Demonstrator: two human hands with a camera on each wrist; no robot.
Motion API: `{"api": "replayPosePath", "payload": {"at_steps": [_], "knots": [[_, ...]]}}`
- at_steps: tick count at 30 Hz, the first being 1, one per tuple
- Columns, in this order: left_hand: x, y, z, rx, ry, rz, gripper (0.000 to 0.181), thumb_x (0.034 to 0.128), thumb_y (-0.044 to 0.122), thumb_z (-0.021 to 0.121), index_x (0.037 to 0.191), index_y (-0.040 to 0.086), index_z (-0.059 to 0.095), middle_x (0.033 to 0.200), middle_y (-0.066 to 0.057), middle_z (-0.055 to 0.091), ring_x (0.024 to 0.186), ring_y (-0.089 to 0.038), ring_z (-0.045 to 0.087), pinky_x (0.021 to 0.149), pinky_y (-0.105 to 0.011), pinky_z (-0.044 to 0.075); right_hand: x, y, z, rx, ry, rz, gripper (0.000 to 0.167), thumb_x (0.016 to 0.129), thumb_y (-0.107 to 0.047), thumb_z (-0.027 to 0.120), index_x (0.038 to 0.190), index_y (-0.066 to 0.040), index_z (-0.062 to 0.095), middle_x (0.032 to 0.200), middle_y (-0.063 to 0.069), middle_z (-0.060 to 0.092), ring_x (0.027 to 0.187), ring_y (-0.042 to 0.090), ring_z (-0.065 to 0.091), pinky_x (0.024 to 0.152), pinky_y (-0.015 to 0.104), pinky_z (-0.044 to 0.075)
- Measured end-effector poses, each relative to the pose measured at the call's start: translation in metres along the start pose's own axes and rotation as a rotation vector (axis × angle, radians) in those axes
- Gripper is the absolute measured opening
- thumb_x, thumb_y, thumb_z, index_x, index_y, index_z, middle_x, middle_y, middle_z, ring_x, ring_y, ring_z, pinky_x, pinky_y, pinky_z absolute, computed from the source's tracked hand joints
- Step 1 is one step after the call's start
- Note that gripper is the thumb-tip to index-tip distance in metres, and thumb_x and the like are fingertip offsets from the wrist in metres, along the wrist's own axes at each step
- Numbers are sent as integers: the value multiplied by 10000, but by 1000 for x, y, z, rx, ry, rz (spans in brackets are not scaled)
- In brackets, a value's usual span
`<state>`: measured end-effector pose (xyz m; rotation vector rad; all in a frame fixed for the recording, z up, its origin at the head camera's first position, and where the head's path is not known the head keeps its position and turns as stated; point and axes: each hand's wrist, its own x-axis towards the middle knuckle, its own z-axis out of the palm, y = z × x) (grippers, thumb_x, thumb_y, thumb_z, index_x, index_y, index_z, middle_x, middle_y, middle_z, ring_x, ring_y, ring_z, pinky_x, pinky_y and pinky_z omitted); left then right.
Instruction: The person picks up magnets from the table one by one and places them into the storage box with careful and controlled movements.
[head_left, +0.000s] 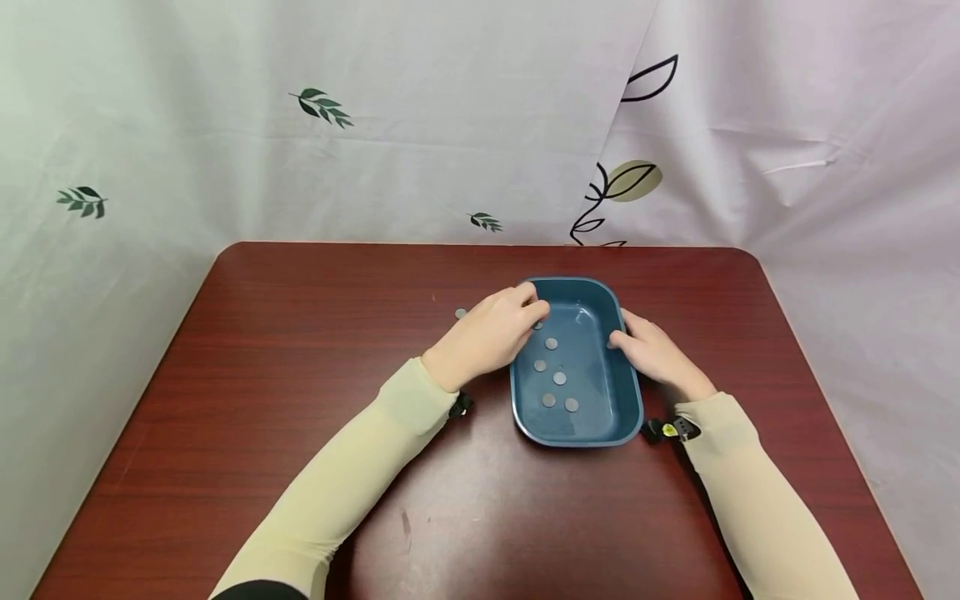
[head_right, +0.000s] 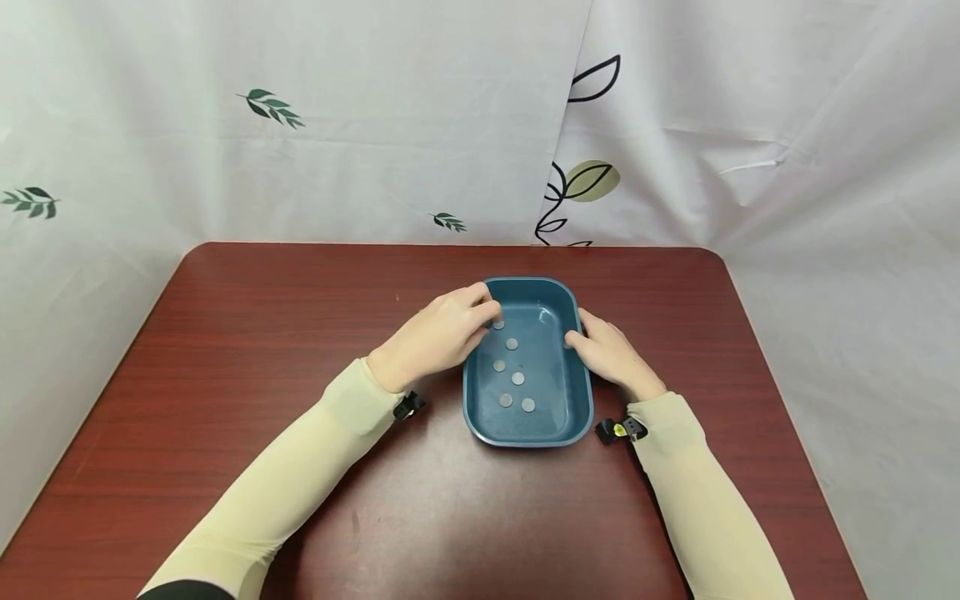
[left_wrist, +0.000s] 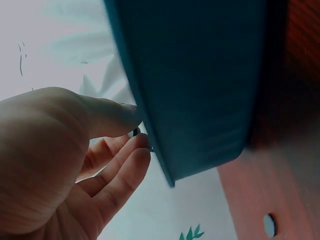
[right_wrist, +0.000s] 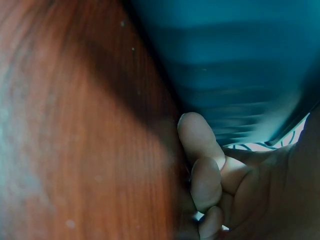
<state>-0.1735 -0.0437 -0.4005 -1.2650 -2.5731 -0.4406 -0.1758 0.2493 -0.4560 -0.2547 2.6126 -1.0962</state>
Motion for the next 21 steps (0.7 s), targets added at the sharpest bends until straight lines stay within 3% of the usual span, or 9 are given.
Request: {"api": "replayPosePath", "payload": {"at_steps": [7,14,21], "knots": [[3,-1,12,-7,-77,-1,62,1009,101,631,1068,92,651,964,-57,565,801,-161,581,712,-236,509,0,0,1,2,-2,9,531,956,-140,503,1479,-46,477,1335,226,634,987,298,669,885,410,518],[6,-1,17,4,-115,-19,78,1002,105,654,1080,101,666,970,-52,574,809,-153,584,707,-232,512,0,-1,0,13,-8,13,521,953,-144,499,1466,-50,488,1315,218,646,975,291,674,877,404,520],[13,4,17,60,-228,-65,158,1039,128,574,1091,116,722,965,-49,614,841,-156,597,707,-239,522,0,-1,0,2,-4,11,534,951,-147,501,1477,-53,479,1316,222,649,979,292,680,887,414,521]]}}
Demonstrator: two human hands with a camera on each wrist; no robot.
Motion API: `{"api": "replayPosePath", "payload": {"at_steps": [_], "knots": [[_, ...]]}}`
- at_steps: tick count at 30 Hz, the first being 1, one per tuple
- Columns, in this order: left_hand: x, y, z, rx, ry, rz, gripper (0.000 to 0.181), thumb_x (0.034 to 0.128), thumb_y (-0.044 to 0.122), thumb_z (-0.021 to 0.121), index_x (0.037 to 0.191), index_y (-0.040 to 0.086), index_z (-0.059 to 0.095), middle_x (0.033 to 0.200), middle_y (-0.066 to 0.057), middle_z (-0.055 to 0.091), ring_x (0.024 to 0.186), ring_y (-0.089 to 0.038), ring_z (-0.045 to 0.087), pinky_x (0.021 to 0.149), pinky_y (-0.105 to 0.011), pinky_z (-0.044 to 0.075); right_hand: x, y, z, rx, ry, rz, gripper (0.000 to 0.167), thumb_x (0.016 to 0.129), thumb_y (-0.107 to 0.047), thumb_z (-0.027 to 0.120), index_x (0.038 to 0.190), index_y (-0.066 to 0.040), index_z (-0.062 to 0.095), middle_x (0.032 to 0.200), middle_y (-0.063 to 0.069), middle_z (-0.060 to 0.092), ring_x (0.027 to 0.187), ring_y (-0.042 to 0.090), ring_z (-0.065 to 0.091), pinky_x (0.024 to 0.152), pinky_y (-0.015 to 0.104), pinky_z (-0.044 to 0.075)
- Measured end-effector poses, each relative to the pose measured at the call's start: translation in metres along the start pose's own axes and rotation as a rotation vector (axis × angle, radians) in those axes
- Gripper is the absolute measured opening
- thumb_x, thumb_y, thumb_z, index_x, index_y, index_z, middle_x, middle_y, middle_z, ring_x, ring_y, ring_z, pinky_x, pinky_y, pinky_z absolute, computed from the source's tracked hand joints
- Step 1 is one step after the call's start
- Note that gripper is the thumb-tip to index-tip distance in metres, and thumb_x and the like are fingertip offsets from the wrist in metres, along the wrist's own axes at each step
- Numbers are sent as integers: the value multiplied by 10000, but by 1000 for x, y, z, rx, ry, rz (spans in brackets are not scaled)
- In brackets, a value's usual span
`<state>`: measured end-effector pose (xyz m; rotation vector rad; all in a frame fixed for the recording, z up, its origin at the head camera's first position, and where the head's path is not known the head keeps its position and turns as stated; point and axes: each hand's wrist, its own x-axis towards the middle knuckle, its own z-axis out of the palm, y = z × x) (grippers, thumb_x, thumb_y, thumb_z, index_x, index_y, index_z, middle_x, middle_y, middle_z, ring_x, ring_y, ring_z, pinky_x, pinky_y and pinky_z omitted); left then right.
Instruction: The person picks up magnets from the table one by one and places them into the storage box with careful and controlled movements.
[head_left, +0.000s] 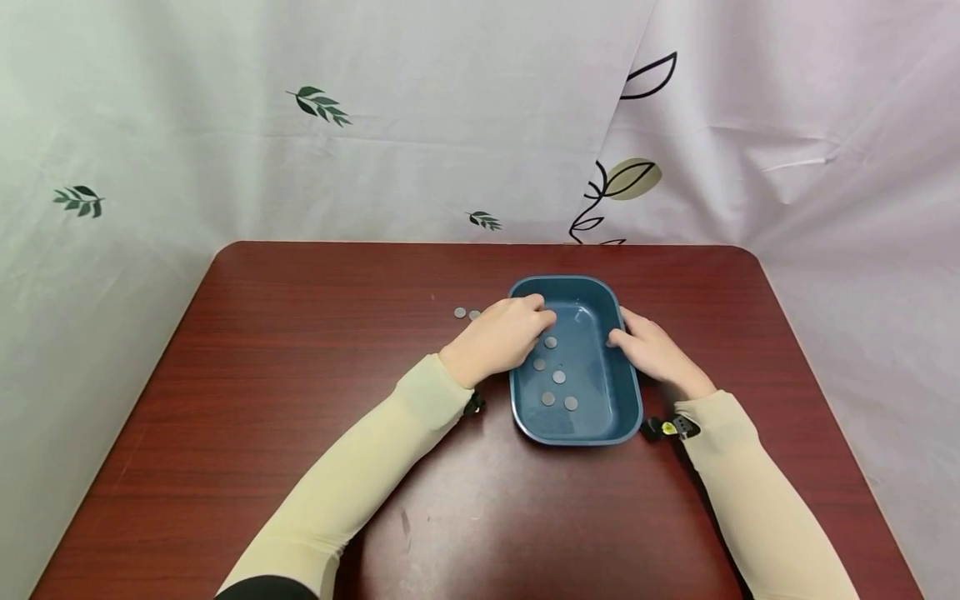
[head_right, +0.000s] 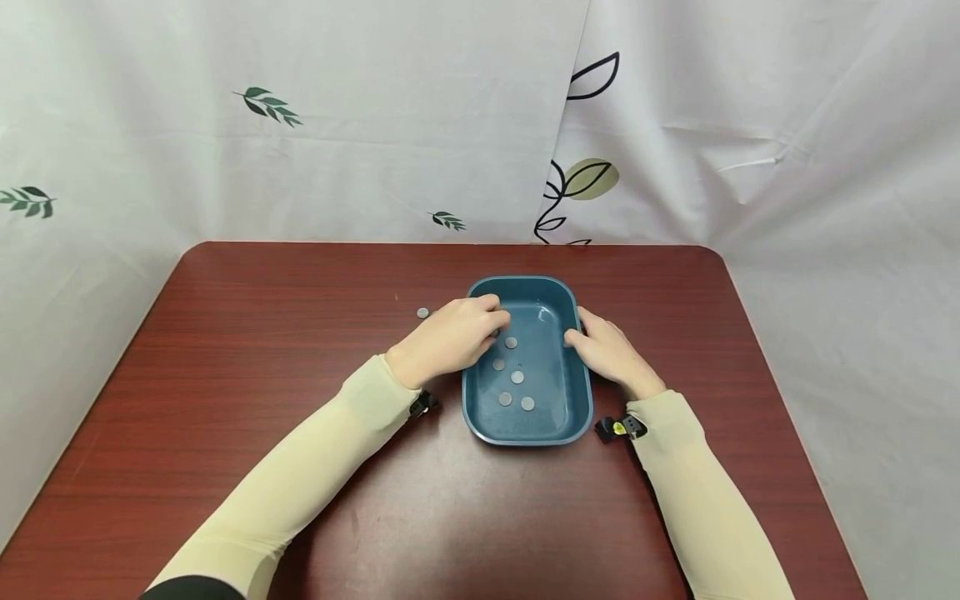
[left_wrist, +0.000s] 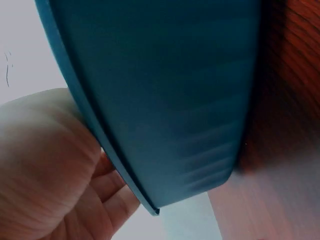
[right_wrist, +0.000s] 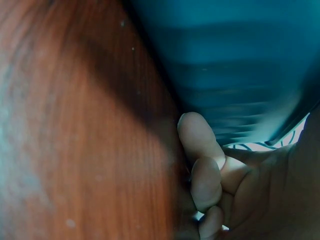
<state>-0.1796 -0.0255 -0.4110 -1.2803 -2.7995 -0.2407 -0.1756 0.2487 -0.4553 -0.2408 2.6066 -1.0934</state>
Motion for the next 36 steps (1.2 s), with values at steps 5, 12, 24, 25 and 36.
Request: {"api": "replayPosePath", "payload": {"at_steps": [5,12,24,25,36], "knots": [[5,4,-1,32,-67,-46,169,1015,112,600,1078,125,757,955,-50,632,863,-163,610,727,-263,548,1,0,0,-11,-1,-7,531,954,-148,497,1475,-48,479,1310,224,650,976,294,682,885,422,525],[8,9,-1,106,-100,-94,104,900,134,759,998,165,772,980,-26,686,901,-200,682,765,-340,608,2,0,0,-7,-10,2,541,957,-158,493,1488,-56,466,1309,219,654,976,290,682,884,416,523],[18,18,4,155,-128,-145,152,951,295,751,992,155,790,976,-55,746,867,-228,723,751,-351,625,1,0,-1,-2,-6,3,537,955,-150,501,1482,-48,473,1282,229,665,936,270,696,855,387,536],[18,19,4,156,-133,-148,156,945,302,758,994,157,790,969,-52,747,864,-226,723,748,-351,625,1,0,-1,0,-7,5,537,954,-152,501,1480,-48,474,1277,229,667,935,270,697,856,387,536],[21,21,6,190,-175,-162,157,891,309,808,946,163,782,863,-30,740,779,-201,712,675,-336,621,0,0,0,-13,-1,-14,534,949,-144,504,1474,-48,481,1286,228,660,943,277,693,869,402,532]]}}
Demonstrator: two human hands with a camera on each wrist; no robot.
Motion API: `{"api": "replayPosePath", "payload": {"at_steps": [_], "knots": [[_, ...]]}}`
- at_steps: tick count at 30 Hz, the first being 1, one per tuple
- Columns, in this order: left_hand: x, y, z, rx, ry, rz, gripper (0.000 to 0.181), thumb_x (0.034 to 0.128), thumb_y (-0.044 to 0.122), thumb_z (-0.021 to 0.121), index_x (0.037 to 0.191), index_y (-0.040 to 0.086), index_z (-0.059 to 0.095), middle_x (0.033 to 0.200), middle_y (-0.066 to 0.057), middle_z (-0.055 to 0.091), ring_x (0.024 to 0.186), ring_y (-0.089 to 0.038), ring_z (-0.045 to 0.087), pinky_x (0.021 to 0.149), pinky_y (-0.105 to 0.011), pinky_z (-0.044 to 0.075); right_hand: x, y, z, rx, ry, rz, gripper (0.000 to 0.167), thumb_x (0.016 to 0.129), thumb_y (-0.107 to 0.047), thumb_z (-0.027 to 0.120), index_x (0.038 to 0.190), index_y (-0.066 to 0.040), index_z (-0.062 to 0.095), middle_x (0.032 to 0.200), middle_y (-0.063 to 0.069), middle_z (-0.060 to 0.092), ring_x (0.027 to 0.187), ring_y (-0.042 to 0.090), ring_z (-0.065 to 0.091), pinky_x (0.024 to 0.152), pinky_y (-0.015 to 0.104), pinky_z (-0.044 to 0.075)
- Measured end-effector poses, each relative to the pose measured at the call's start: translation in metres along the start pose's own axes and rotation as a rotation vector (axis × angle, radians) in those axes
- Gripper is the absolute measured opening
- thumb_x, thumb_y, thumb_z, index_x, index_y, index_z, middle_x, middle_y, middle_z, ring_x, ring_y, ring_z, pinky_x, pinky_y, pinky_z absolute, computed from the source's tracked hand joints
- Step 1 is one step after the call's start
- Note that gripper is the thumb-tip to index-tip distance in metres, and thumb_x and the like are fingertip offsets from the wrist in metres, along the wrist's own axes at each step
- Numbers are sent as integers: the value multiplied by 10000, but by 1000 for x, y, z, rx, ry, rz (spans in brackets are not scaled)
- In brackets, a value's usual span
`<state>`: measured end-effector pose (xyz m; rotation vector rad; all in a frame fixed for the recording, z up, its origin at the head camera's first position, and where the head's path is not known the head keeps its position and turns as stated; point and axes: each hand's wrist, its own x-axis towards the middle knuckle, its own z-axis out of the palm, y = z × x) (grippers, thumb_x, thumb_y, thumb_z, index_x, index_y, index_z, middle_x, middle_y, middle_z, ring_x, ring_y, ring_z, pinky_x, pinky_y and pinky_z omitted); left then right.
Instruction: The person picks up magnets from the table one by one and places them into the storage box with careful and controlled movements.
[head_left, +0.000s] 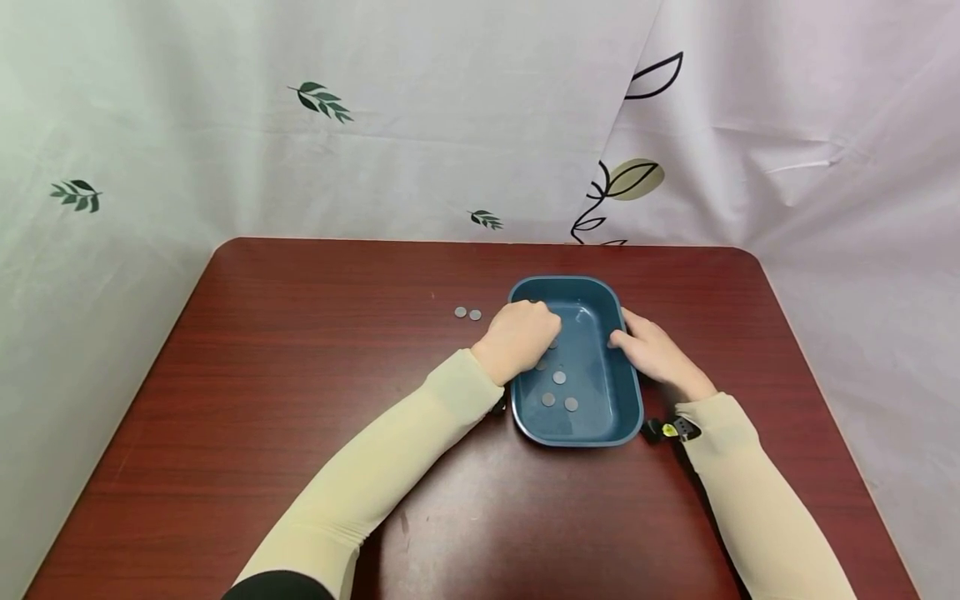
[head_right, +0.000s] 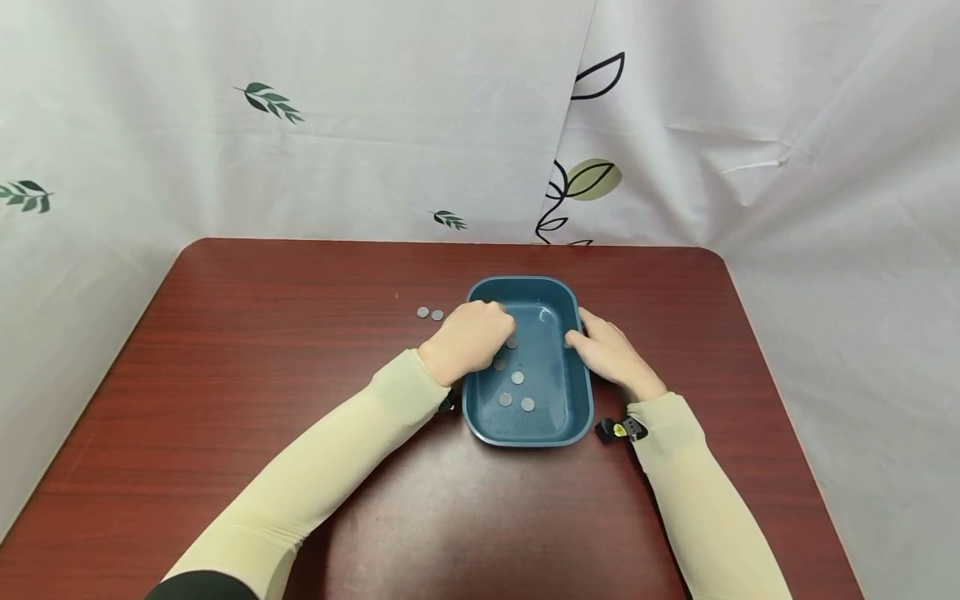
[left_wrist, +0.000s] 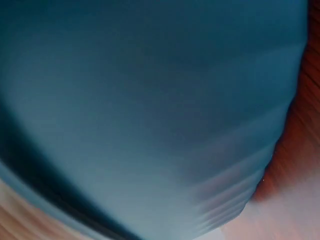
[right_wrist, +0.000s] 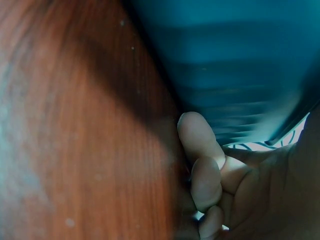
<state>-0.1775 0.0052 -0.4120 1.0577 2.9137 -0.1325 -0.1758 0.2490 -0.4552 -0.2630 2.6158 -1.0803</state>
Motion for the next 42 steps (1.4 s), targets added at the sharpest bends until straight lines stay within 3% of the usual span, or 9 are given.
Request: {"api": "replayPosePath", "payload": {"at_steps": [3,8,27,36,42], "knots": [[0,0,2,6,9,0,117,922,261,761,850,169,756,782,-25,706,715,-181,690,628,-312,603,0,0,1,4,-1,0,536,950,-144,503,1478,-51,478,1293,225,657,943,272,691,867,399,530],[1,1,5,11,34,-2,212,956,186,674,747,178,706,685,-18,653,636,-163,656,582,-288,575,0,-1,2,13,-6,11,560,951,-151,502,1502,-57,459,1295,227,660,928,263,697,859,390,535],[5,4,10,21,49,-12,209,973,171,644,784,172,734,709,-23,674,664,-173,677,602,-295,586,0,0,1,13,3,-1,512,951,-142,504,1456,-59,499,1272,211,668,943,270,691,865,397,533],[4,5,13,50,76,-12,174,942,181,673,780,181,738,743,-22,688,684,-177,687,599,-304,593,0,1,-1,12,-12,9,558,957,-153,496,1507,-62,455,1313,222,659,973,284,702,895,436,543],[4,7,11,69,62,-20,198,937,127,647,769,191,729,768,-23,695,692,-173,689,590,-309,593,0,2,0,20,-3,9,529,947,-141,504,1470,-63,488,1286,214,667,965,271,699,881,399,536]]}}
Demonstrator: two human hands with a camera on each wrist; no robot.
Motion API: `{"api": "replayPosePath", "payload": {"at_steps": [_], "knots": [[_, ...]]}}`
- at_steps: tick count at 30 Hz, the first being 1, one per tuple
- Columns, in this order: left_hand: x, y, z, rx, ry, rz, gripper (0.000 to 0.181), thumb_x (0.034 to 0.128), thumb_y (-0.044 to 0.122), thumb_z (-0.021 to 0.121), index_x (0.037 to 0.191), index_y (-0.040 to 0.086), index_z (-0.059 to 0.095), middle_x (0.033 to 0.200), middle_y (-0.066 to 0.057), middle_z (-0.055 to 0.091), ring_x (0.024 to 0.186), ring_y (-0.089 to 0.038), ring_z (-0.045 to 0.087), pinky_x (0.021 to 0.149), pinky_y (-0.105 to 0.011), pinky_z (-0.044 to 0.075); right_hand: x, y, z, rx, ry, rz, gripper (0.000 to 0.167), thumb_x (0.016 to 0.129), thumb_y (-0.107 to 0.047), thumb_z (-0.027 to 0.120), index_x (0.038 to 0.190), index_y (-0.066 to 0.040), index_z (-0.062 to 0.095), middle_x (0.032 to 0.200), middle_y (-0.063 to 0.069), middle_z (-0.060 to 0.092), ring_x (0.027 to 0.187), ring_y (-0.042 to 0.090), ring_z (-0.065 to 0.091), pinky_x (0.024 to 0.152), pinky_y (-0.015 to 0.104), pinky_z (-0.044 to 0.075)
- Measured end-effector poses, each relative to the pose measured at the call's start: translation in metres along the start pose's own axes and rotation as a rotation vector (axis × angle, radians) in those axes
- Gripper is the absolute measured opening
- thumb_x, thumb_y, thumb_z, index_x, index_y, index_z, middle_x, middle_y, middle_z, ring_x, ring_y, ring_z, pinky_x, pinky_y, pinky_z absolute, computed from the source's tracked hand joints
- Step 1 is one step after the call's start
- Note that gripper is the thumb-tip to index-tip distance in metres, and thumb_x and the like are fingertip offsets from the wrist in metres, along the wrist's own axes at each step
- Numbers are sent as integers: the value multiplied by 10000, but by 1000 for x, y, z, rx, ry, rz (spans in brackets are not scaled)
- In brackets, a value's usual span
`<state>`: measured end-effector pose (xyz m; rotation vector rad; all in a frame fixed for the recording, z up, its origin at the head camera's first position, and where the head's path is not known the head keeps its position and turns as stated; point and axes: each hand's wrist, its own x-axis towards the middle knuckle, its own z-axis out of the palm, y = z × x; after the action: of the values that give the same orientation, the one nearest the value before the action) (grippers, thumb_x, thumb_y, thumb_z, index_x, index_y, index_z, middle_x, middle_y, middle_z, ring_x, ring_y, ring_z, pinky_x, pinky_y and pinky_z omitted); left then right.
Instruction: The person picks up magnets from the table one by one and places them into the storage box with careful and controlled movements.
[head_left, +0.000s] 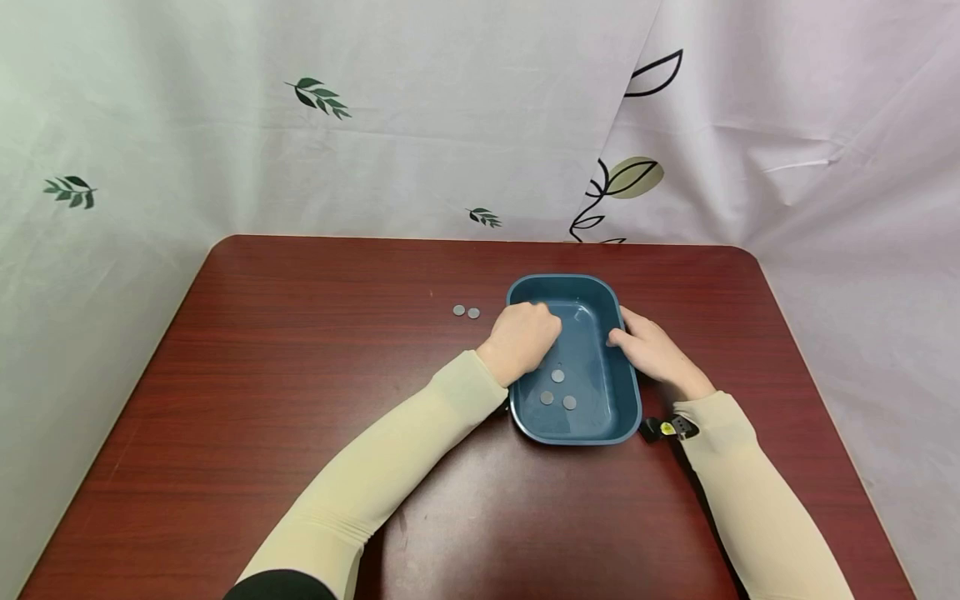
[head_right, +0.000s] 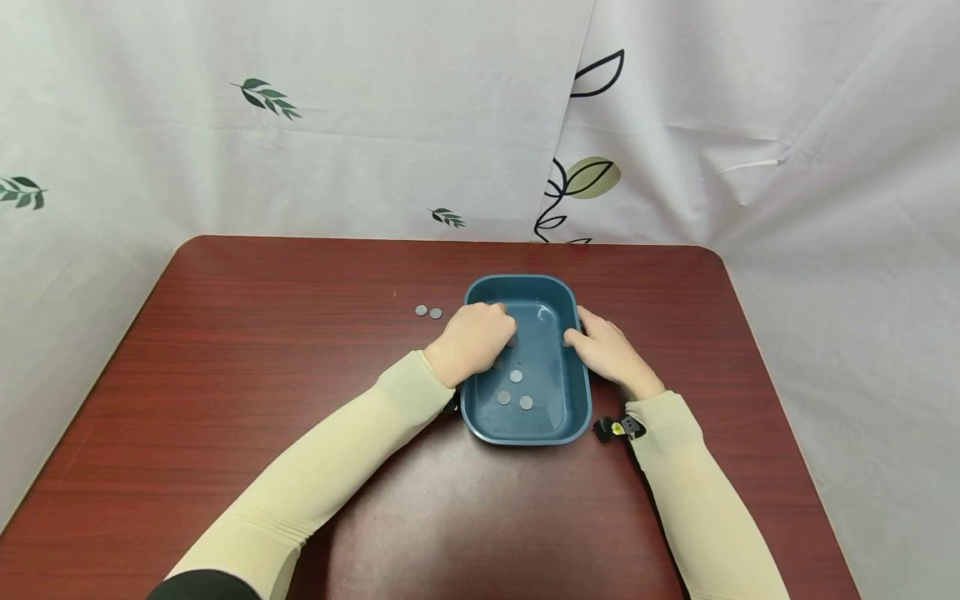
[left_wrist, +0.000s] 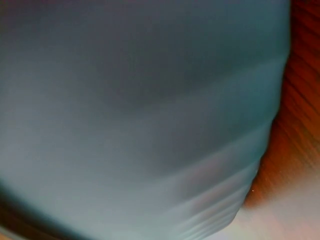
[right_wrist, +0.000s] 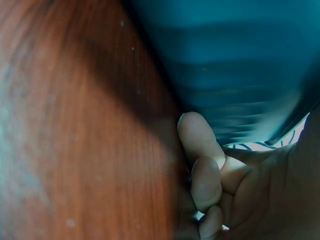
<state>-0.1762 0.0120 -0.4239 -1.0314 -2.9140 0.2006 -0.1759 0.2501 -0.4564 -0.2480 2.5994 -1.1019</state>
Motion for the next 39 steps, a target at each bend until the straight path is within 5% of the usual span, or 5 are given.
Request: {"api": "replayPosePath", "payload": {"at_steps": [14,21,32,39], "knots": [[-6,2,-5,28,27,-1,182,956,115,631,879,182,781,852,-50,689,701,-182,680,557,-308,587,-1,-2,0,-10,-1,7,521,953,-145,510,1468,-66,491,1281,203,672,963,264,700,894,412,527],[-11,-4,-10,-17,29,29,118,933,219,710,1011,152,767,951,-60,691,801,-199,685,658,-322,614,-1,-2,0,-15,-1,5,524,957,-147,510,1474,-67,488,1303,203,661,989,274,691,913,424,519],[-24,-18,-8,-93,202,103,257,985,314,663,1140,114,707,1030,-56,654,872,-199,623,818,-316,567,0,-1,0,-23,0,9,548,954,-151,512,1495,-70,472,1320,210,654,1003,291,683,920,437,515],[-30,-22,-2,-98,240,105,295,1010,336,538,1179,121,650,1198,-83,617,1019,-238,597,907,-368,503,0,-1,0,-17,0,3,521,958,-146,509,1472,-63,486,1278,209,669,973,276,689,899,420,522]]}}
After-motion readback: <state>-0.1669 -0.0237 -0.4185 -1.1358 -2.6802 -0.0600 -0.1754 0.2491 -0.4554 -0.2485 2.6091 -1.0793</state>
